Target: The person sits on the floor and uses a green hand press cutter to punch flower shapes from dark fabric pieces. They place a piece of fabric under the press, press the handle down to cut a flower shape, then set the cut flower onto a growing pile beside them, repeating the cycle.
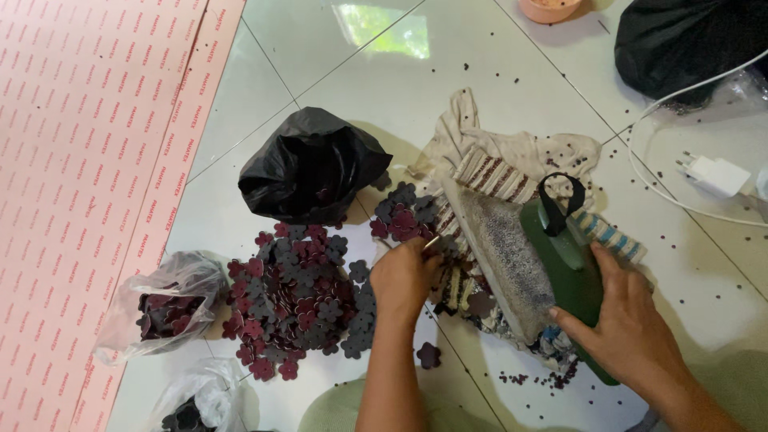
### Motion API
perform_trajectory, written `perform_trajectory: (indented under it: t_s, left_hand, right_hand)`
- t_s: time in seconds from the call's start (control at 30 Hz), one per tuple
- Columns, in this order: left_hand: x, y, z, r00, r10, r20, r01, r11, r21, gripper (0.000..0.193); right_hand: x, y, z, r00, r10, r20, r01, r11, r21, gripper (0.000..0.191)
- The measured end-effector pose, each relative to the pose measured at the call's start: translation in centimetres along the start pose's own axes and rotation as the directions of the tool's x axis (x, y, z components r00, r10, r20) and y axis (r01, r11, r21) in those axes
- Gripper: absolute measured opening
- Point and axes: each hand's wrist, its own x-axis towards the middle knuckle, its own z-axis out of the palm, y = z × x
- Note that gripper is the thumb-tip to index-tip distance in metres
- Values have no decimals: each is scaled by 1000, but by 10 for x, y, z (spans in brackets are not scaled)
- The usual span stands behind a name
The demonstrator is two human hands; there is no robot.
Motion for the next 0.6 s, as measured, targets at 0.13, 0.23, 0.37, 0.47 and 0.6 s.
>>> perform_trajectory:
  t_s: [0.13,0.23,0.37,0.47,0.6]
  left_hand:
    - [6,-9,-5,997,-82,11,83,985,-151,21]
    - [10,-5,6,993,4,117,77,730,-679,27]
    - [8,26,37,983,173,61,-64,636,-769,31]
    - [6,47,43,994,61,95,6,815,-579,31]
    - [-1,56,32,999,-34,21,39,939,-343,31]
  right_hand:
    - [1,-1,-1,1000,20,22,-20,1000,-8,114]
    - [2,-2,-4,997,49,55,-48,999,-13,115]
    - [2,-4,-7,999,12,34,-12,1000,13,112]
    - [1,-4,-7,990,96,100,-95,995,-11,113]
    - [1,-3,-7,999,31,35,-31,999,-8,115]
